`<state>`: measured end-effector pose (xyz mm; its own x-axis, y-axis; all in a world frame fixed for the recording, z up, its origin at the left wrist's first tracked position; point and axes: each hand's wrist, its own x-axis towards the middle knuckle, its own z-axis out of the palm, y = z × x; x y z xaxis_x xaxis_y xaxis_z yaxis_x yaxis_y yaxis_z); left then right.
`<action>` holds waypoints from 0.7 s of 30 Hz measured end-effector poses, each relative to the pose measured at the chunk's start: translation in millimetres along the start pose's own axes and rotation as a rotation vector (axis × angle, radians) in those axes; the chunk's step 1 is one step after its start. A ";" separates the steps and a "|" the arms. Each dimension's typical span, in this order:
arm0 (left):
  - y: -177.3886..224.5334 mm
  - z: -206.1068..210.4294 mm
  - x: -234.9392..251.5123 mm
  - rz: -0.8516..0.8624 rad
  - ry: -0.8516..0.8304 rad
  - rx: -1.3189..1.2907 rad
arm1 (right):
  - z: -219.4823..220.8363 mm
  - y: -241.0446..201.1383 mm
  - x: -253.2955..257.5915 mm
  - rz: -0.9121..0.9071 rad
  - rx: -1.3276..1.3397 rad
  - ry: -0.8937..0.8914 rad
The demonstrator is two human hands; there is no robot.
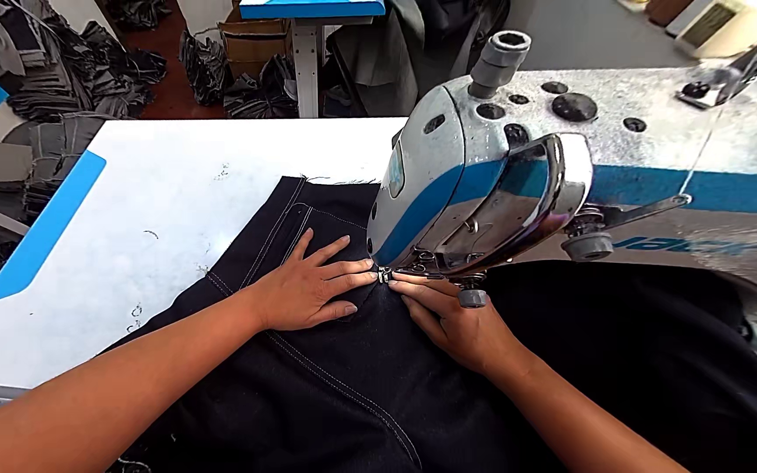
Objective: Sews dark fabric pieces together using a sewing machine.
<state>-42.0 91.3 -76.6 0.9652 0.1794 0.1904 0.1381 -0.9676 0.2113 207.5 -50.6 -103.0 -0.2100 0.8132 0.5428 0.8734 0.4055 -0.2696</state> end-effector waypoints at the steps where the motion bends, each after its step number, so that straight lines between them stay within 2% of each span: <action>1: 0.0 0.2 0.0 -0.002 -0.002 -0.004 | -0.5 0.0 0.3 -0.006 -0.002 -0.005; 4: -4.0 -5.4 1.4 0.024 -0.044 0.006 | -19.4 -16.5 -5.5 0.035 -0.084 0.003; 6: -14.4 -21.7 8.6 0.122 -0.148 0.079 | -50.8 -50.0 -27.4 0.228 -0.205 0.017; 8: -29.4 -28.5 17.8 0.307 -0.143 0.139 | -73.0 -80.3 -62.9 0.451 -0.276 -0.034; 10: -42.7 -21.1 22.4 0.458 -0.097 0.112 | -64.0 -85.3 -94.5 0.568 -0.308 -0.071; 11: -44.1 -15.8 21.2 0.470 -0.086 0.088 | -53.6 -76.9 -104.2 0.554 -0.358 -0.048; 13: -28.2 -7.5 12.0 0.350 -0.060 0.059 | -47.2 -44.6 -99.4 0.499 -0.369 -0.035; 16: 42.1 7.6 -4.0 -0.118 -0.006 0.085 | -64.9 24.6 -48.6 0.496 -0.257 -0.231; 18: 83.4 20.2 0.8 -0.364 0.009 0.106 | -71.5 66.6 -9.6 0.440 -0.231 -0.331; 20: 99.5 26.2 4.6 -0.457 0.029 0.113 | -68.3 87.9 16.3 0.291 -0.283 -0.309; 21: 99.2 26.7 4.1 -0.451 0.045 0.115 | -69.7 82.9 24.6 0.269 -0.333 -0.315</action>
<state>-18.4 -8.7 -80.5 0.7929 0.5917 0.1458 0.5680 -0.8042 0.1750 305.4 -26.0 -56.5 -0.0368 0.9770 0.2099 0.9961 0.0528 -0.0712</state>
